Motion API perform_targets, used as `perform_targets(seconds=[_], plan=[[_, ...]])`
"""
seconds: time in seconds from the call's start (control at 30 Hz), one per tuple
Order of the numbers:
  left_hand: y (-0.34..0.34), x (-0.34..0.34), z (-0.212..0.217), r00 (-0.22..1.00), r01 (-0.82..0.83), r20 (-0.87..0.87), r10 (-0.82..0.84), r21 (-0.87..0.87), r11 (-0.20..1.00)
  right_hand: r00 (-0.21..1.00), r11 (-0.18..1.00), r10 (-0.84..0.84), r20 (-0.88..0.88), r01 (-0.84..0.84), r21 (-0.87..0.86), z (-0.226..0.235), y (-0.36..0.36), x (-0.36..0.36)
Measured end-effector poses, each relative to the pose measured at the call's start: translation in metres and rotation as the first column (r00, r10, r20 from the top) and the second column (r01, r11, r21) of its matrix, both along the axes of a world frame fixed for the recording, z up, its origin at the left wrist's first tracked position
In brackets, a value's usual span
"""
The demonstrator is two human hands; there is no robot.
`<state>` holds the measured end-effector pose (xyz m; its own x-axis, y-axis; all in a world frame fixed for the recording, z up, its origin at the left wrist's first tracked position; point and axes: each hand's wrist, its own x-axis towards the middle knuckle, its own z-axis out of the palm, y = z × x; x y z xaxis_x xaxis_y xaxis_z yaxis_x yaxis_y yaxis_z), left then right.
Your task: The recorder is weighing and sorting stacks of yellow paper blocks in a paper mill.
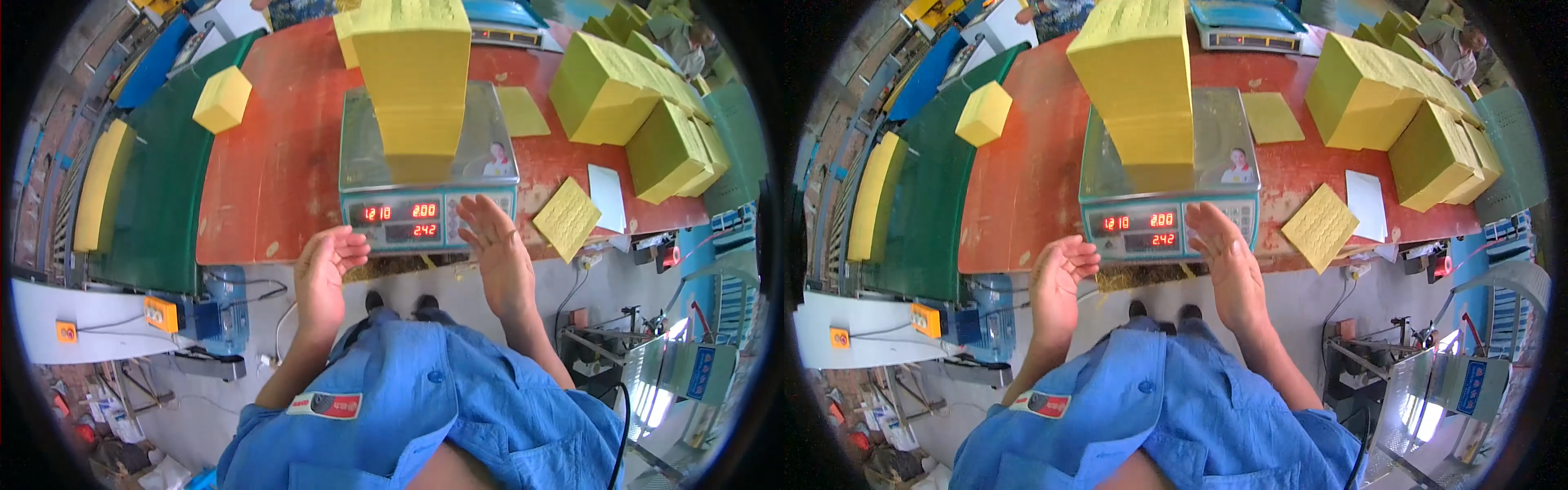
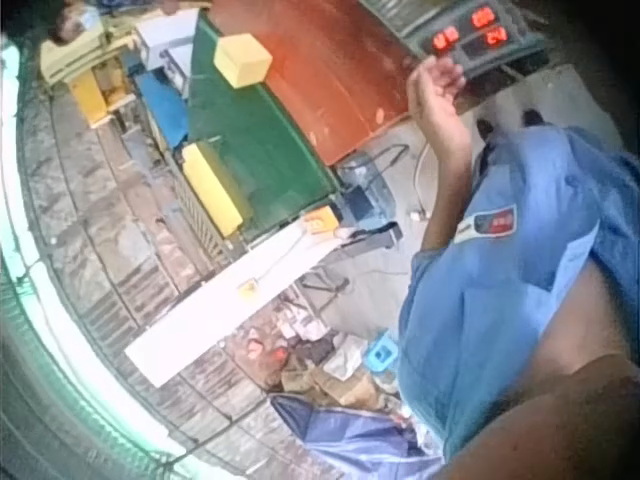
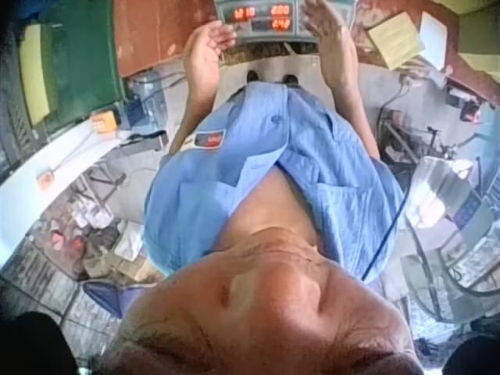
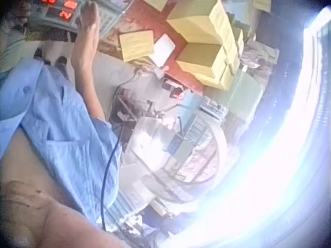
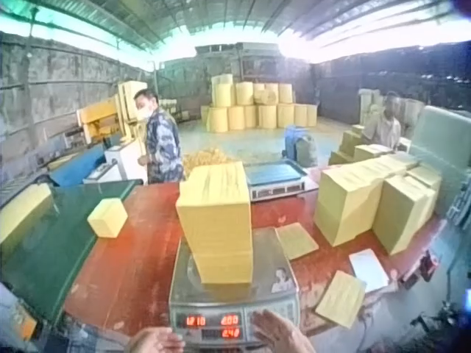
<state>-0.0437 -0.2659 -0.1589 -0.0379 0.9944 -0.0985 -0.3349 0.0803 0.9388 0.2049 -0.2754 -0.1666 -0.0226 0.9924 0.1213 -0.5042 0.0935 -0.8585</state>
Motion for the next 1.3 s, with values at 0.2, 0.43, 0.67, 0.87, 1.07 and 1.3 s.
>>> perform_targets(seconds=[0.2,0.43,0.67,0.87,1.07,1.3], plan=[[-0.032,0.024,-0.005,1.0,-0.015,0.008,0.016,-0.089,0.996,0.997,0.989,-0.025,-0.073,0.014,-0.144,-0.012,-0.03,0.008],[-0.03,0.029,-0.005,1.0,-0.003,-0.028,0.002,-0.058,0.998,0.995,0.983,-0.052,-0.09,0.036,-0.179,-0.016,-0.029,0.016],[-0.026,0.028,-0.004,1.0,0.002,-0.026,-0.004,-0.072,0.997,0.989,0.978,-0.02,-0.144,-0.011,-0.209,-0.025,-0.032,0.015],[-0.002,0.024,-0.007,0.995,0.074,-0.059,-0.079,-0.081,0.994,0.984,0.966,-0.114,-0.134,0.078,-0.247,-0.029,-0.026,0.011],[0.034,0.038,-0.003,0.971,0.238,-0.016,-0.24,-0.104,0.966,0.977,0.94,-0.174,-0.125,0.127,-0.315,-0.023,-0.024,0.0],[0.066,0.009,0.0,0.934,0.351,-0.034,-0.355,-0.087,0.932,0.915,0.815,-0.4,0.056,0.383,-0.435,-0.034,-0.023,-0.008]])
